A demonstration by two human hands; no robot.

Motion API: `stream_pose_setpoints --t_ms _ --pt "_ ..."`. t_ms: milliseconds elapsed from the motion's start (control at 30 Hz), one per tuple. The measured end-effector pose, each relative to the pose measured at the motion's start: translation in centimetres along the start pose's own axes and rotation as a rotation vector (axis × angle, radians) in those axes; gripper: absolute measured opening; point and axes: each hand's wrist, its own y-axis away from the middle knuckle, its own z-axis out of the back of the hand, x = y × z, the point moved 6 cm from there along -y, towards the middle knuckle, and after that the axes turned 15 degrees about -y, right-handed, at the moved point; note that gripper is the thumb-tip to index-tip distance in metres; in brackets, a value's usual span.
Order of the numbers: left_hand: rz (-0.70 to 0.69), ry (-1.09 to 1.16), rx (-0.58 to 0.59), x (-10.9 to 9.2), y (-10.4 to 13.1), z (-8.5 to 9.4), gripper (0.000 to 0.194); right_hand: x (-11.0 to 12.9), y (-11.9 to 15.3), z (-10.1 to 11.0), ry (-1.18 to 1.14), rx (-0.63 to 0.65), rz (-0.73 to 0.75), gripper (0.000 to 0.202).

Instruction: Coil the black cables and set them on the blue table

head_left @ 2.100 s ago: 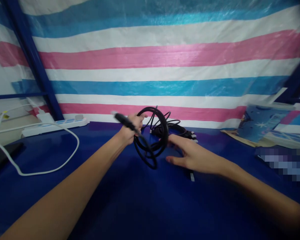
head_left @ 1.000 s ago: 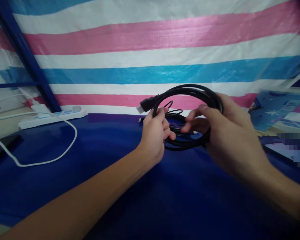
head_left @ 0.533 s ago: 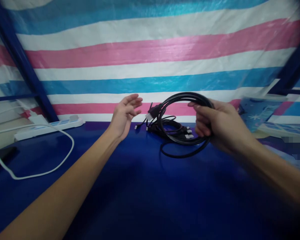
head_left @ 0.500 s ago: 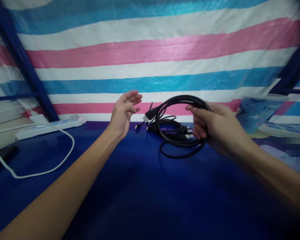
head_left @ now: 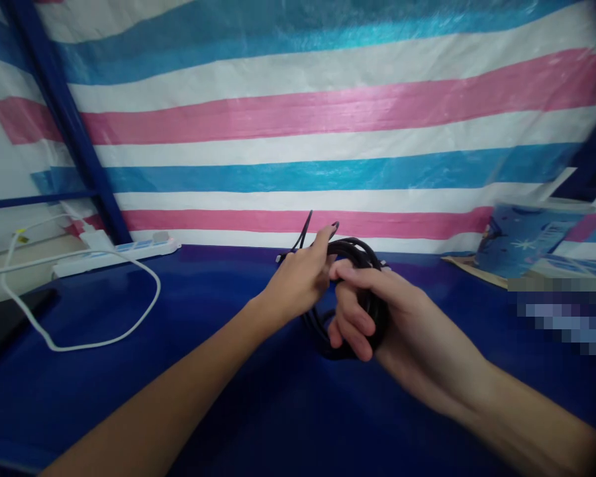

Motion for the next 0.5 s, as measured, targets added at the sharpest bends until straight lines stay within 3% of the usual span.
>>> stream_pose_setpoints --t_ms 133,267,367,500 --pt "0.141 0.300 0.037 0.2 -0.4 -1.0 0.037 -1.1 0.2 -0.6 0.039 0.144 -0.042 0.036" --pt "0.050 0.546 0.008 -0.3 -0.7 -0.9 0.017 -1.3 0.7 -0.6 0.410 0.275 -0.095 0.051" --pt "-0.076 0.500 -0.163 -0.8 -0.2 0.8 0.014 -1.5 1.2 -0.7 0.662 0.387 -0.221 0.049" --pt "-0.149 0.549 -0.422 -1.6 0.7 2.7 0.029 -1.7 2.0 -1.5 0.639 0.526 -0.350 0.051"
